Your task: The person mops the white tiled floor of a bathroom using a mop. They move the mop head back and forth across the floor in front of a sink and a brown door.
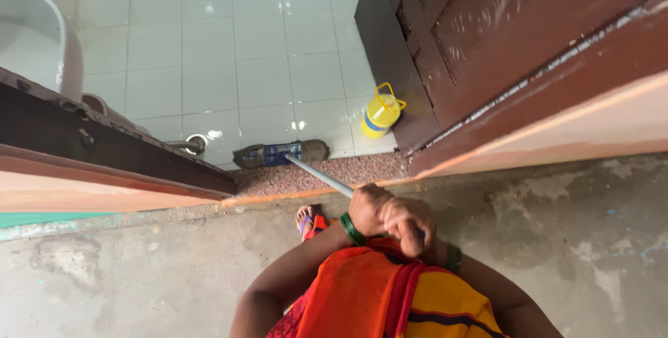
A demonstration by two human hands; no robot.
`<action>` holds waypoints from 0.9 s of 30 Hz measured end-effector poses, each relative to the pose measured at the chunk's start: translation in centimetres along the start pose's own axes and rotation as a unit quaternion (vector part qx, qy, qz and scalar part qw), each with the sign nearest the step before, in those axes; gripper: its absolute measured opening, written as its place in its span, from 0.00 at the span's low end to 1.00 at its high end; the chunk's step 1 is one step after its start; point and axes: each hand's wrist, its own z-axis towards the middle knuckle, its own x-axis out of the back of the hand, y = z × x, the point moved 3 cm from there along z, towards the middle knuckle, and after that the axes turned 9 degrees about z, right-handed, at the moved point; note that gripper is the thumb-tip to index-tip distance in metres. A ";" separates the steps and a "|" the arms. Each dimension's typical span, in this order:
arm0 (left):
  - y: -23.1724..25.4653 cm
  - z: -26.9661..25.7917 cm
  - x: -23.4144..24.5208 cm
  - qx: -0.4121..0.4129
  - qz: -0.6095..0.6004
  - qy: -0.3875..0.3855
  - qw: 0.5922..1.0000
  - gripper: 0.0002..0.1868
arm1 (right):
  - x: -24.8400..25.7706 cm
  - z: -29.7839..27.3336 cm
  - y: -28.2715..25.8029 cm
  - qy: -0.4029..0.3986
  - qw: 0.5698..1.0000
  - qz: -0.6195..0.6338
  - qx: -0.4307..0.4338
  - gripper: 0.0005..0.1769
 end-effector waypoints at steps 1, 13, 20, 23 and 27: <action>-0.4 -0.3 0.6 -0.009 -0.012 0.005 1.000 0.17 | -0.7 0.3 0.8 -0.003 0.999 0.030 0.028 0.21; -18.2 -7.2 5.0 0.038 0.082 0.020 0.996 0.12 | -5.3 6.4 16.7 -0.157 0.980 0.005 0.119 0.07; -33.0 -8.8 6.6 0.208 0.225 -0.029 0.952 0.11 | -7.2 9.5 33.0 -0.262 0.960 -0.100 0.004 0.14; -34.0 -8.7 9.0 0.242 0.289 0.011 0.926 0.14 | -8.6 10.3 34.6 -0.271 0.956 -0.112 0.006 0.13; -31.5 -9.4 9.4 0.232 0.266 0.014 0.935 0.15 | -9.7 9.9 31.5 -0.275 0.951 -0.141 -0.017 0.14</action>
